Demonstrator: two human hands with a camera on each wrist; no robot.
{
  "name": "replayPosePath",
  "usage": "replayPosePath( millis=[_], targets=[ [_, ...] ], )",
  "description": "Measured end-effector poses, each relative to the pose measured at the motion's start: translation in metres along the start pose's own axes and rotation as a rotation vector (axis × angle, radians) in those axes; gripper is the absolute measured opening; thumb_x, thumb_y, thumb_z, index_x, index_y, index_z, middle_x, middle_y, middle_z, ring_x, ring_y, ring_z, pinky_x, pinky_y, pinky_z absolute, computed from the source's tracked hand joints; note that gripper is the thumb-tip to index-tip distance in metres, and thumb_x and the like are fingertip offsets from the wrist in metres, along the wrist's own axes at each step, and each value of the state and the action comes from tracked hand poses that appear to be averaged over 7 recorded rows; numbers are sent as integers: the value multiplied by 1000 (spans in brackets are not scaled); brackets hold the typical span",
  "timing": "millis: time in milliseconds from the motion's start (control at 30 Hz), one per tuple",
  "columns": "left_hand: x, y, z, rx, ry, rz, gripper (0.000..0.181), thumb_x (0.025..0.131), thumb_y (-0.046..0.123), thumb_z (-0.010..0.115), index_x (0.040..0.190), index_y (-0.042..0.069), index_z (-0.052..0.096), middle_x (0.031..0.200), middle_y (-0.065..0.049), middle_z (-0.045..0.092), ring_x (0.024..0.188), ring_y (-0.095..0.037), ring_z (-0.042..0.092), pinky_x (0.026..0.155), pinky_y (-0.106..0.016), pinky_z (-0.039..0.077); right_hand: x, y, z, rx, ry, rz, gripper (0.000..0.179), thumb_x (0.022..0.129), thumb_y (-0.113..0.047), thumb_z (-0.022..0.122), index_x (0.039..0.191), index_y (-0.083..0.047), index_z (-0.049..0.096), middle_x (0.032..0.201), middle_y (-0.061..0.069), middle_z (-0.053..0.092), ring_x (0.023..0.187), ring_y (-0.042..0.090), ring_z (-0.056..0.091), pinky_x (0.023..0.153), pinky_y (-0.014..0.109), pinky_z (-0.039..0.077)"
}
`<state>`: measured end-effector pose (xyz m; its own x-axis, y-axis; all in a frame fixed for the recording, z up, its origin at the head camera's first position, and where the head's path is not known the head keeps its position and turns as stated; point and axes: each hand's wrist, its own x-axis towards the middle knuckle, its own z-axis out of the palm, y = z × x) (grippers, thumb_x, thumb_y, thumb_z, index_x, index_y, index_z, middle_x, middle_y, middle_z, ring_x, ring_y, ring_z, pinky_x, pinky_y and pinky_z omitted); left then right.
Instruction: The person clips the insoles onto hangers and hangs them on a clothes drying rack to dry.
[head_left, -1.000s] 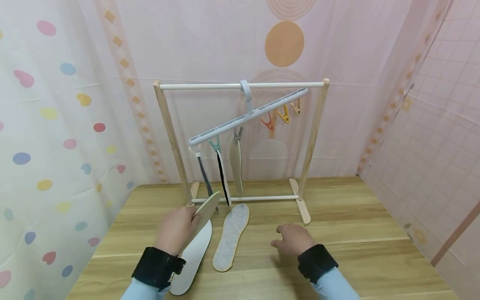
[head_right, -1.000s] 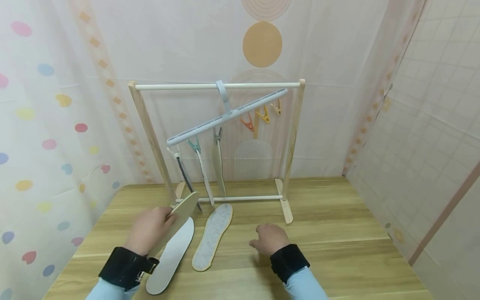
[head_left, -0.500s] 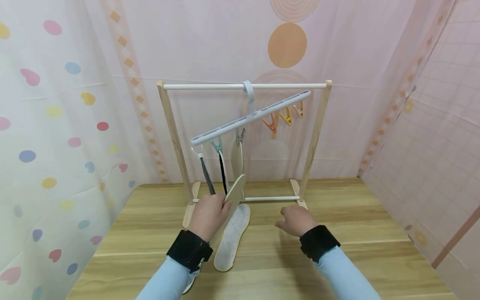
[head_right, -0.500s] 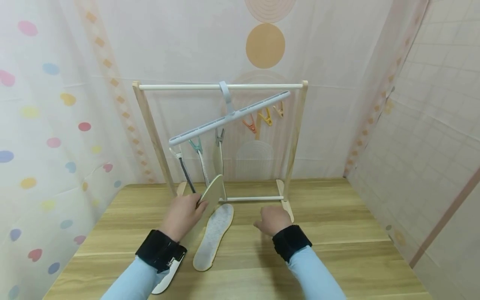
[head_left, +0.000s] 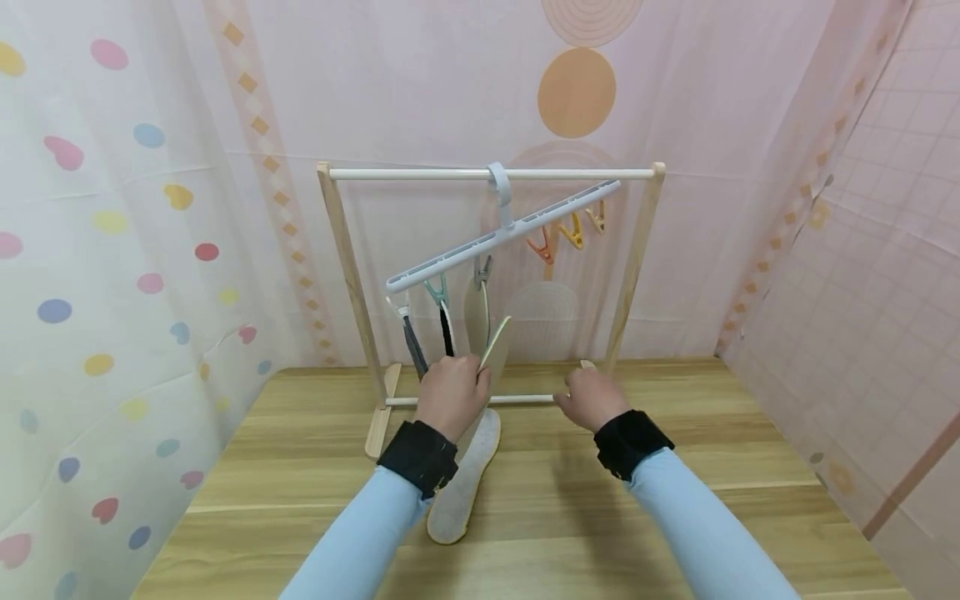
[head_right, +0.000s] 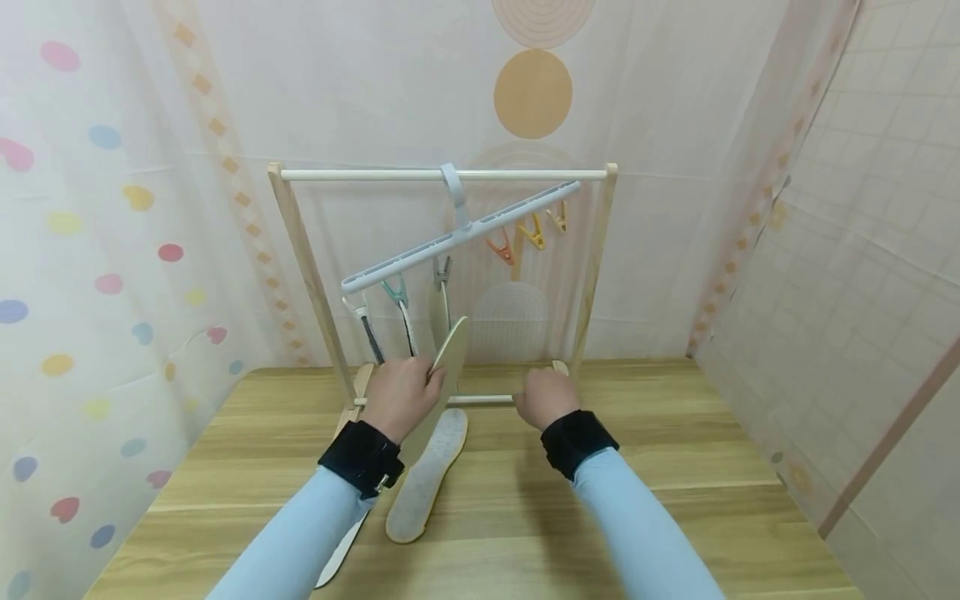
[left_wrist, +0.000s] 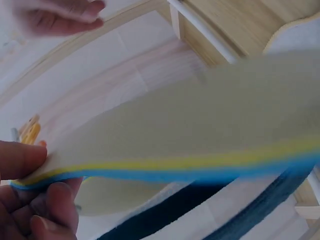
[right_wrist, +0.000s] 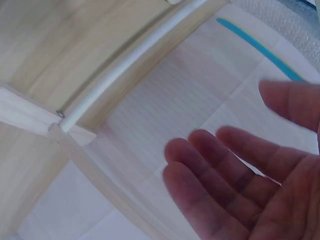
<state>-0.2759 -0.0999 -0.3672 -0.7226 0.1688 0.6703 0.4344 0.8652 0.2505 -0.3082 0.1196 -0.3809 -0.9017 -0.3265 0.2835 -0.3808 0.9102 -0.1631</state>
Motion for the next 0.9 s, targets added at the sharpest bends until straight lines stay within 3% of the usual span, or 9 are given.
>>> replayPosePath(
  millis=[167,300,400,567,700,900],
  targets=[
    [12,4,9,11,13,-26,34,96,15,63,63,7,56,51,0,46,44,-16,47,41,-31,39,21,0,-19,26,79,24,37,92,-12,62,59,-8,48,56,0,41,51,15,43,48,34,44],
    [22,4,18,34,39,-43,38,98,18,61,62,7,55,51,-1,45,44,-18,47,41,-32,39,39,-3,-36,6,170,37,32,95,-17,62,67,-3,57,63,7,53,57,21,54,54,39,50],
    [29,3,26,49,99,-23,37,98,17,61,63,6,58,51,-3,48,46,-21,52,42,-36,42,54,-5,-47,-9,243,54,31,97,-22,61,78,2,64,75,16,62,66,29,62,59,44,53],
    [40,6,26,56,165,-3,27,96,14,62,73,1,67,62,-11,61,58,-30,63,50,-42,49,71,-14,-69,17,318,91,34,98,-26,61,91,7,67,86,22,65,74,35,65,65,48,53],
    [47,13,22,37,142,-47,24,97,14,62,80,-1,70,70,-14,64,65,-33,66,56,-43,52,83,-18,-83,53,329,100,36,99,-27,60,93,8,67,86,23,65,76,36,64,67,48,52],
    [56,23,21,46,76,-131,23,96,14,64,79,-1,70,70,-13,66,64,-29,67,55,-39,53,102,-26,-97,70,342,121,42,100,-34,58,85,5,65,71,15,58,64,30,59,58,42,48]
  ],
)
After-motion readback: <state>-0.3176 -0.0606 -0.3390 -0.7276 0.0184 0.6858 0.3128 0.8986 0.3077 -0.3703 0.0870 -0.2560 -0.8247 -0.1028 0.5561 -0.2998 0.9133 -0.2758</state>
